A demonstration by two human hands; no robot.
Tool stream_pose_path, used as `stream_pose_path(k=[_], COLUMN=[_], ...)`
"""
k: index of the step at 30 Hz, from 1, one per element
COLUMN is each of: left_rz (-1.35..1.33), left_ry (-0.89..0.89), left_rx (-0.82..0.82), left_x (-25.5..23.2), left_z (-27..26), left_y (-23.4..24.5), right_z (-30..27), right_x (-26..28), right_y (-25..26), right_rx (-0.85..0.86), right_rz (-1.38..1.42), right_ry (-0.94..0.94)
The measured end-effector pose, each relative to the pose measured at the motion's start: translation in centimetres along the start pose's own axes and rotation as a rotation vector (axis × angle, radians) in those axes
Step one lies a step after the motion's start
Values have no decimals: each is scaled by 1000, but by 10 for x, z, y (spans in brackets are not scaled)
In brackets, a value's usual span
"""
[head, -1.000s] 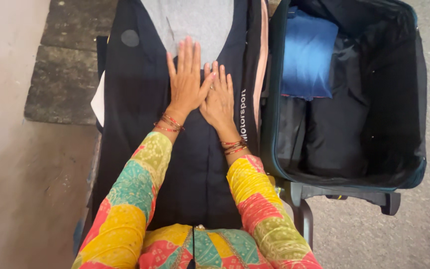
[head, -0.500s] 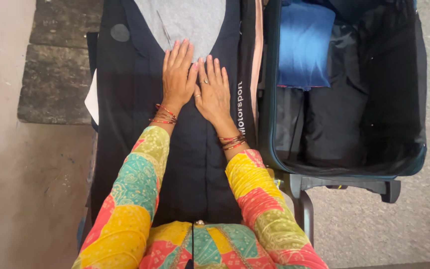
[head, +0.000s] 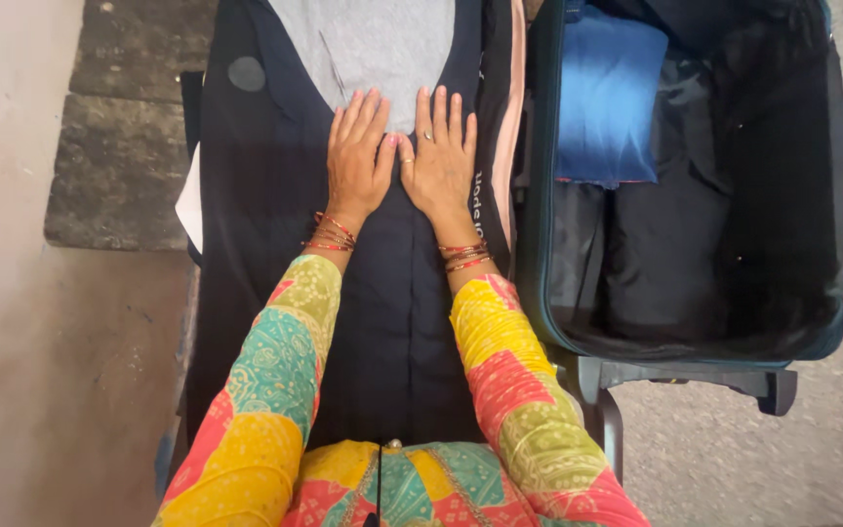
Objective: The person folds a dark-colored jacket on a flat surface, smoothing the fabric and aligning the edges. They then fold a pair of blue jeans and place them on top of the jacket.
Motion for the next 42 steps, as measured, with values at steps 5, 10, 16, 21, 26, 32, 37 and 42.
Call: stream_pose_path(k=[5,10,16,21,26,32,37,42], left_rz=[9,0,-21,28,4,-9,-18,-22], left_ry=[2,0,0,-8,-5,6,5,13], left_rx=[-18,-23,-39,-36,-50,-42,-47,-63], left_x=[0,1,2,1,-2,-2,-1,-1], left_z=[-2,-1,-2,-1,1,1,1,1], left_y=[-1,-1,-1,1,5,6,7,7], right_z=[-3,14,58,84,98,122,139,153], right_x=[-3,-8,9,-4,-43,-71,-89,-92], right_y=[-4,-9,-1,-16,-30,-51,-54,-52], right_rx=[8,72,65,245,114,44,59,173], right_rz=[24,107,149,18,-26,-110,-143,-131], right_ry=[-18,-127,0,-60,-136,-150,-165,-257])
Point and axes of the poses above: each hand's wrist, its own z-axis towards the middle knuckle, its own y-axis out of the back of the hand, x = y × z, the point moved 2 cm from there along z, towards the middle knuckle, and after that the axes turned 9 degrees about z, right-handed, at the moved point
